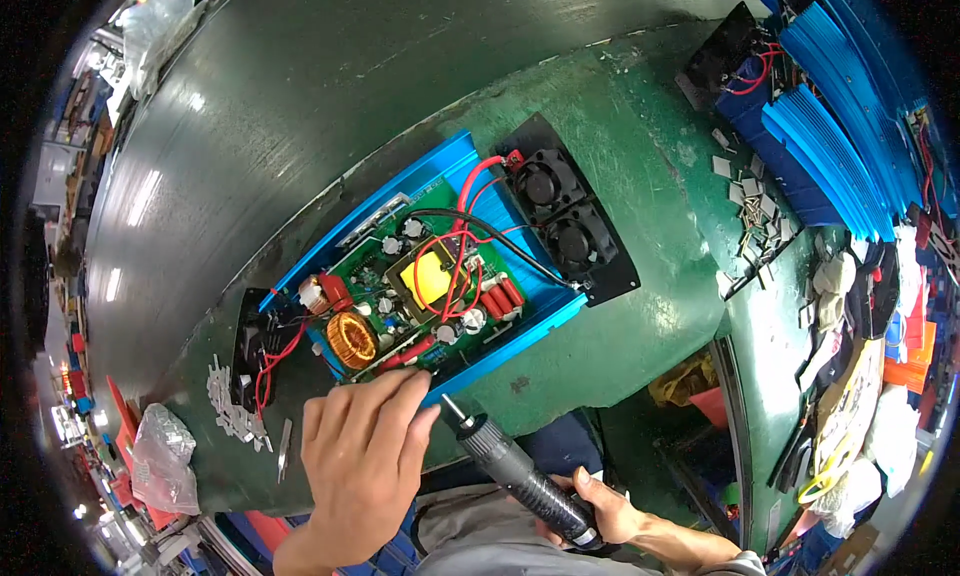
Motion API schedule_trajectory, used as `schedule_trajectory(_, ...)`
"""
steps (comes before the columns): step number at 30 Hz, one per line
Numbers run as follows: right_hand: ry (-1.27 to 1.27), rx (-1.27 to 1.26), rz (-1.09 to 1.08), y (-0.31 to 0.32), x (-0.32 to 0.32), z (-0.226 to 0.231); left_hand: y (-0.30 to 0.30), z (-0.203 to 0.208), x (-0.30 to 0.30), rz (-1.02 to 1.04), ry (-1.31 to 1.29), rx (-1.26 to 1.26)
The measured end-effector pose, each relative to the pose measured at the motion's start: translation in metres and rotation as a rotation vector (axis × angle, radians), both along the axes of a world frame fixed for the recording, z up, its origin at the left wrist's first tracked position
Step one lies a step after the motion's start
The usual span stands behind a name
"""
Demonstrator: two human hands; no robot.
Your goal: Assembling components into electronic housings using an electric screwdriver on an assembly line.
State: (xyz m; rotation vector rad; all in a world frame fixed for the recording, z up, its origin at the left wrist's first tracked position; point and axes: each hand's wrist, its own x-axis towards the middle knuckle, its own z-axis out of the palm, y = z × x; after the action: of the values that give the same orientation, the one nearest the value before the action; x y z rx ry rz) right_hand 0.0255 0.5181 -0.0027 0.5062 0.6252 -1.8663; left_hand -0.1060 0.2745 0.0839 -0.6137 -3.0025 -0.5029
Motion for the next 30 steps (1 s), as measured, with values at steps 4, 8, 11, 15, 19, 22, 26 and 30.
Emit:
schedule_trajectory(4,0.02,0.043,-0.002,-0.002,0.001,0.004,0.001,-0.002,0.002,-0.01,-0.009,-0.035)
schedule_trajectory(8,0.026,0.05,0.016,0.0,0.006,-0.001,-0.003,-0.009,0.001,-0.025,-0.004,-0.015)
schedule_trajectory(11,0.084,0.14,0.015,-0.003,0.004,0.006,-0.005,-0.01,-0.001,-0.042,0.006,0.005)
schedule_trajectory(15,0.386,0.346,0.106,-0.005,-0.006,0.013,-0.003,-0.011,-0.001,-0.042,0.013,0.04)
schedule_trajectory(19,0.221,0.286,-0.011,-0.012,-0.001,0.015,-0.005,-0.009,-0.001,-0.055,-0.014,0.027)
schedule_trajectory(22,0.025,-0.006,0.0,-0.01,0.0,0.001,-0.01,-0.005,0.004,-0.046,-0.032,0.03)
schedule_trajectory(26,0.085,0.054,0.061,-0.009,0.003,-0.01,-0.015,-0.011,0.007,0.012,0.002,0.038)
schedule_trajectory(30,0.499,0.592,0.207,-0.001,-0.004,0.005,-0.019,-0.01,0.015,0.088,0.094,0.147)
